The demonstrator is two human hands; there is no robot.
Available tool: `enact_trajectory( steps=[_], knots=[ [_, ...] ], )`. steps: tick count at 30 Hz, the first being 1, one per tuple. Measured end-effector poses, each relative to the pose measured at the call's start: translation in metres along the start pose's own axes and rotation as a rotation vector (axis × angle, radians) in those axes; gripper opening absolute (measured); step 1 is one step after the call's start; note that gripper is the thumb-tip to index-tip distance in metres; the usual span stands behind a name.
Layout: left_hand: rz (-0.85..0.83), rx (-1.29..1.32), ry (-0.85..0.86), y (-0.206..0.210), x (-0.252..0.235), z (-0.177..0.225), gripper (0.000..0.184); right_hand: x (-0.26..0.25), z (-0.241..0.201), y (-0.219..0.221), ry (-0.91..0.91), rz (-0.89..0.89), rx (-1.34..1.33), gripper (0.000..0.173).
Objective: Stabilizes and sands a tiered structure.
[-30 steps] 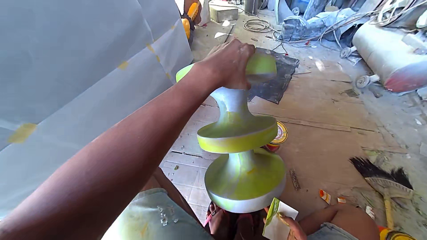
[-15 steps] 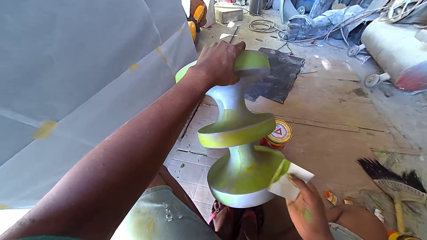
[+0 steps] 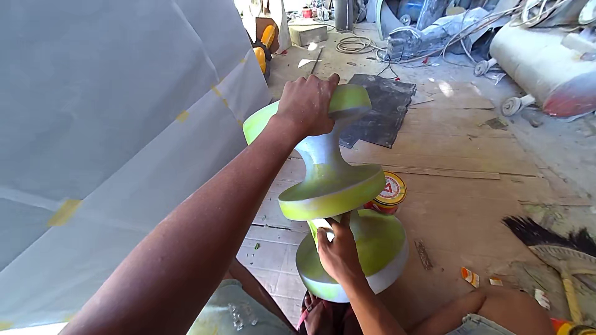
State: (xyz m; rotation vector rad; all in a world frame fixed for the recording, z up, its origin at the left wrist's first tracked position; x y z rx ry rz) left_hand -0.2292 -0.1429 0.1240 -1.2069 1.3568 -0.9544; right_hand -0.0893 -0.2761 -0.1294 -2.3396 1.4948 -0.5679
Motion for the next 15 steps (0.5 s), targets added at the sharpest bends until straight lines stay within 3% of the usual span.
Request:
enact_trajectory(
  steps=[4,7,10,13,15],
  knots=[
    [-0.016,-0.006,-0.020,-0.002,-0.001,0.005,0.059,0.005,-0.007,0.012,0.006,-0.115,0.159,0.034],
    [-0.015,0.002,-0.026,-0.002,-0.003,0.006,0.060,0.023,-0.012,0.015,-0.071,-0.203,0.116,0.032],
    [-0.019,0.011,-0.036,-0.001,-0.005,0.005,0.064,0.032,-0.008,0.007,-0.097,-0.084,-0.089,0.029],
    [-0.031,0.006,-0.045,-0.003,-0.005,0.010,0.066,0.025,-0.002,-0.004,-0.077,0.086,-0.118,0.028],
    [-0.030,0.002,-0.050,-0.005,-0.005,0.015,0.070,0.018,0.002,-0.001,-0.045,0.052,-0.075,0.029]
  ],
)
Point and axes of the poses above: each hand's wrist, its own x-axis away from the middle knuckle, its own y-axis out of the palm, z = x × y, the point moved 7 cm from there along -x, towards the middle knuckle, and after that the axes turned 5 degrees about y, right-handed, at the moved point
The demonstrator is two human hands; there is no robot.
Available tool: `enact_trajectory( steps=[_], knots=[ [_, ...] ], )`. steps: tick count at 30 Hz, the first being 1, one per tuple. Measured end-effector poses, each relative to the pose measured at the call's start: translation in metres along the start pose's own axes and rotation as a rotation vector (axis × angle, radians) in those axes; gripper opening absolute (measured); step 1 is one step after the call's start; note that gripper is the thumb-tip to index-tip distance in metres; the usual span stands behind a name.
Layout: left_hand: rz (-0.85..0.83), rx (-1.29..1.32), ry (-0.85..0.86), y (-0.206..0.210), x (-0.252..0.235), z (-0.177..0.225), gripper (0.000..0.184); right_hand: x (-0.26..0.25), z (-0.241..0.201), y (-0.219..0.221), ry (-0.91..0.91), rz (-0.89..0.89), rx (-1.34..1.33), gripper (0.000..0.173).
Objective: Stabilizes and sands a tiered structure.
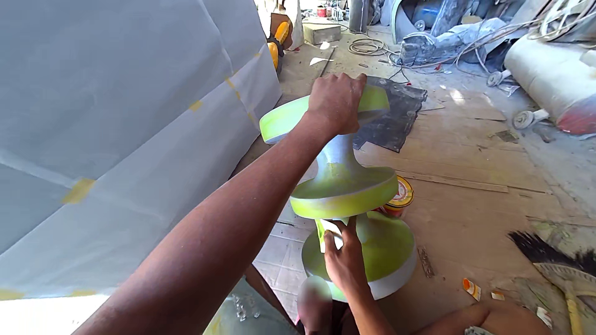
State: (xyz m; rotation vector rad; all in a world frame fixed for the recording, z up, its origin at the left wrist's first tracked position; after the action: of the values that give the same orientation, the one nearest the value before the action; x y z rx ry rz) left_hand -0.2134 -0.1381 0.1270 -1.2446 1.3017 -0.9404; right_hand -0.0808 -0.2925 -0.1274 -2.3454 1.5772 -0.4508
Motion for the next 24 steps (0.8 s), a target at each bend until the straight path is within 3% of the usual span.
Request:
enact_trajectory(
  steps=[3,6,9,13,17,19,24],
  knots=[
    [0.021,0.007,0.003,-0.003,0.002,0.011,0.073,0.012,-0.005,0.019,-0.027,-0.210,0.008,0.030],
    [0.061,0.012,0.036,-0.004,0.003,0.023,0.073,0.037,-0.009,0.036,-0.104,-0.532,-0.282,0.039],
    [0.117,0.006,0.077,-0.005,0.004,0.036,0.070,0.042,-0.009,0.030,-0.111,-0.601,-0.490,0.030],
    [0.145,0.036,0.116,-0.010,0.009,0.056,0.061,0.029,0.018,0.014,0.225,-0.562,-0.396,0.026],
    [0.194,0.133,0.140,-0.016,0.014,0.073,0.030,0.007,0.046,-0.019,0.286,-0.446,-0.260,0.032],
    [0.200,0.199,0.142,-0.018,0.018,0.079,0.025,0.001,0.056,-0.040,0.224,-0.360,-0.208,0.035],
    [0.282,0.271,0.146,-0.014,0.012,0.097,0.018,0.002,0.051,-0.069,-0.283,-0.003,0.232,0.026]
  ],
)
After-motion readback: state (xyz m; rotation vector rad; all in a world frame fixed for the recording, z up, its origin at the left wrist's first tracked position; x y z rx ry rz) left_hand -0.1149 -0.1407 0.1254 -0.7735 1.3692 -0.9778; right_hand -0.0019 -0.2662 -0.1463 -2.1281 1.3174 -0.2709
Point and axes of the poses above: each hand's wrist, its own x-axis away from the middle knuckle, its own y-axis out of the palm, z = x × y, the point moved 7 cm from there along -x, towards the middle knuckle, and after that the axes turned 5 degrees about y, right-handed, at the moved point
